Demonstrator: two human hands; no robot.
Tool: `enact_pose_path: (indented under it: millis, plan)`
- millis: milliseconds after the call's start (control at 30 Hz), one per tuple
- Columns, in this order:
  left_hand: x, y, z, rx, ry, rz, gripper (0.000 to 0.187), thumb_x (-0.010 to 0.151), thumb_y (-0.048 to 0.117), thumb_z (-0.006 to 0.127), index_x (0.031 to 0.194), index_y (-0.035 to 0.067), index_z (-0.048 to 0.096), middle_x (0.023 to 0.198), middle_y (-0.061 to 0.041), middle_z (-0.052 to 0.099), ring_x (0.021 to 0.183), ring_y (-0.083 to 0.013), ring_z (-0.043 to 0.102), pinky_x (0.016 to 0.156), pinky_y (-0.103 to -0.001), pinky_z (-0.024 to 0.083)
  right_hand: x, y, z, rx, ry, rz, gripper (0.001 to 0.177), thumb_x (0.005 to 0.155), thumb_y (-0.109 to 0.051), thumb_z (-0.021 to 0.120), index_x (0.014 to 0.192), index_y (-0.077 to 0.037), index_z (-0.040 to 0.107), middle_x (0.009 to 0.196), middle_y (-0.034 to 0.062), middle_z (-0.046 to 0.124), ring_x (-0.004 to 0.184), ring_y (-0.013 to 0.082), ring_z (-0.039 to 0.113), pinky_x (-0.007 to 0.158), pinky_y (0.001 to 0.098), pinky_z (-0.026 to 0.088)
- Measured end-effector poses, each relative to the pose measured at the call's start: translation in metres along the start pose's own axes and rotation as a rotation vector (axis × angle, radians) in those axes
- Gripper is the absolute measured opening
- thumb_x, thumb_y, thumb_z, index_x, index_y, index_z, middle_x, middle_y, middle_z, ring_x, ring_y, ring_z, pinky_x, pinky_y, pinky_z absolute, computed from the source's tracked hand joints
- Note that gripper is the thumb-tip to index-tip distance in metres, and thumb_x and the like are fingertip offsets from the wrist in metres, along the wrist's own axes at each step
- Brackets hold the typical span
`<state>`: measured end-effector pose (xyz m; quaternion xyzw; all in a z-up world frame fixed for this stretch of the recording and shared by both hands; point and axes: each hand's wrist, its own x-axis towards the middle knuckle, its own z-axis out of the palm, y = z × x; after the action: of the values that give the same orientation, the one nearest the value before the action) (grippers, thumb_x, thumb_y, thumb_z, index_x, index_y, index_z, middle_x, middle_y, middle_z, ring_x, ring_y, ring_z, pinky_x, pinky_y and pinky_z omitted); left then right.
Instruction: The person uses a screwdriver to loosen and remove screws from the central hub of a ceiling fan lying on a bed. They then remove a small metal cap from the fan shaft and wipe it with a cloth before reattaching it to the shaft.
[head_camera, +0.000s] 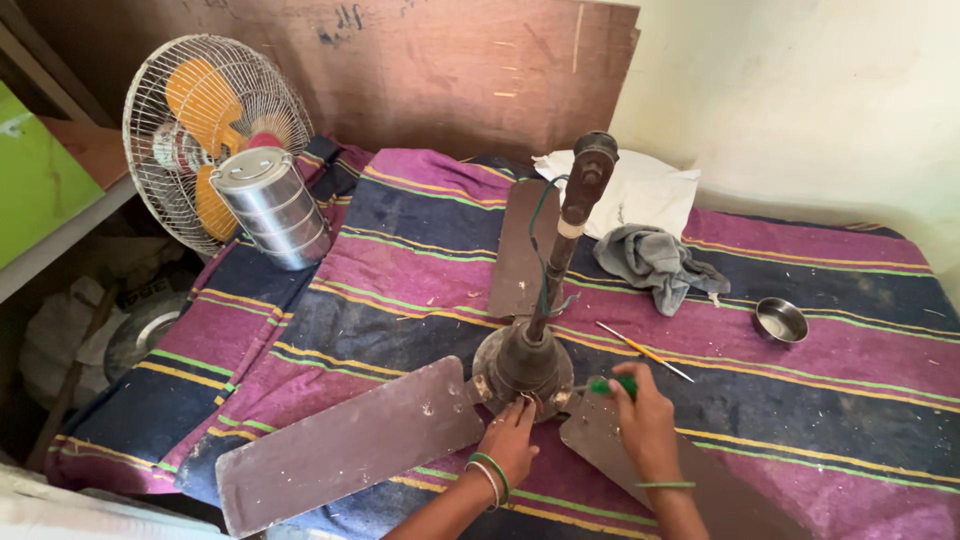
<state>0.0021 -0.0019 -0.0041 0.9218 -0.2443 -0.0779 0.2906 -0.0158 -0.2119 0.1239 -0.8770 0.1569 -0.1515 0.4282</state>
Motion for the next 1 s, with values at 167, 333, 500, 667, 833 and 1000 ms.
enact_pose_path:
  millis: [167,333,500,667,833,1000]
  plan:
    - [0.007,-0.015,0.017,0.25,-0.231,0.011,0.085,0.093,0.024,0.072,0.158,-0.001,0.023,0.167,-0.022,0.017,0.156,-0.0366,0.016,0.123,-0.051,0.016,0.005,-0.018,0.005,-0.165,-0.06,-0.225,0.021,0.093,-0.016,0.067,0.109,-0.007,0.058,0.093,0.0205,0.073,0.091,0.0424,0.07,0.074,0.0497,0.053]
    - [0.009,-0.035,0.026,0.352,-0.275,0.063,0.083,0.093,0.023,0.07,0.159,0.004,0.023,0.17,-0.016,0.014,0.156,-0.0299,0.016,0.123,-0.053,0.017,0.003,-0.018,0.012,-0.19,-0.072,-0.304,0.019,0.093,-0.013,0.065,0.109,-0.007,0.056,0.095,0.0216,0.071,0.094,0.0445,0.067,0.075,0.0528,0.05]
    - [0.016,-0.044,0.029,0.284,-0.313,0.059,0.079,0.095,0.02,0.067,0.16,0.005,0.025,0.172,-0.015,0.013,0.157,-0.0286,0.018,0.123,-0.046,0.025,0.003,-0.02,0.013,-0.162,-0.099,-0.316,0.019,0.092,-0.013,0.065,0.108,-0.007,0.056,0.094,0.0222,0.07,0.093,0.0449,0.067,0.074,0.0528,0.049]
    - [0.019,-0.041,0.028,0.309,-0.346,0.049,0.08,0.095,0.018,0.066,0.16,0.004,0.023,0.171,-0.014,0.011,0.156,-0.0286,0.016,0.123,-0.044,0.024,0.004,-0.024,0.013,-0.202,-0.119,-0.328,0.02,0.091,-0.012,0.066,0.106,-0.007,0.055,0.094,0.0221,0.07,0.092,0.0459,0.065,0.072,0.0539,0.048]
    - [0.015,-0.036,0.016,0.266,-0.346,0.036,0.076,0.095,0.017,0.065,0.16,0.006,0.027,0.171,-0.012,0.014,0.157,-0.028,0.019,0.123,-0.047,0.025,0.004,-0.024,0.015,-0.205,-0.128,-0.323,0.018,0.091,-0.012,0.066,0.105,-0.007,0.055,0.093,0.022,0.07,0.092,0.0456,0.066,0.073,0.0536,0.049]
    - [0.014,-0.029,0.002,0.258,-0.373,0.022,0.074,0.096,0.019,0.065,0.159,0.008,0.028,0.171,-0.01,0.015,0.156,-0.026,0.019,0.122,-0.051,0.025,0.004,-0.024,0.015,-0.21,-0.131,-0.344,0.019,0.09,-0.012,0.066,0.105,-0.007,0.055,0.094,0.0216,0.07,0.093,0.0456,0.065,0.073,0.0541,0.048]
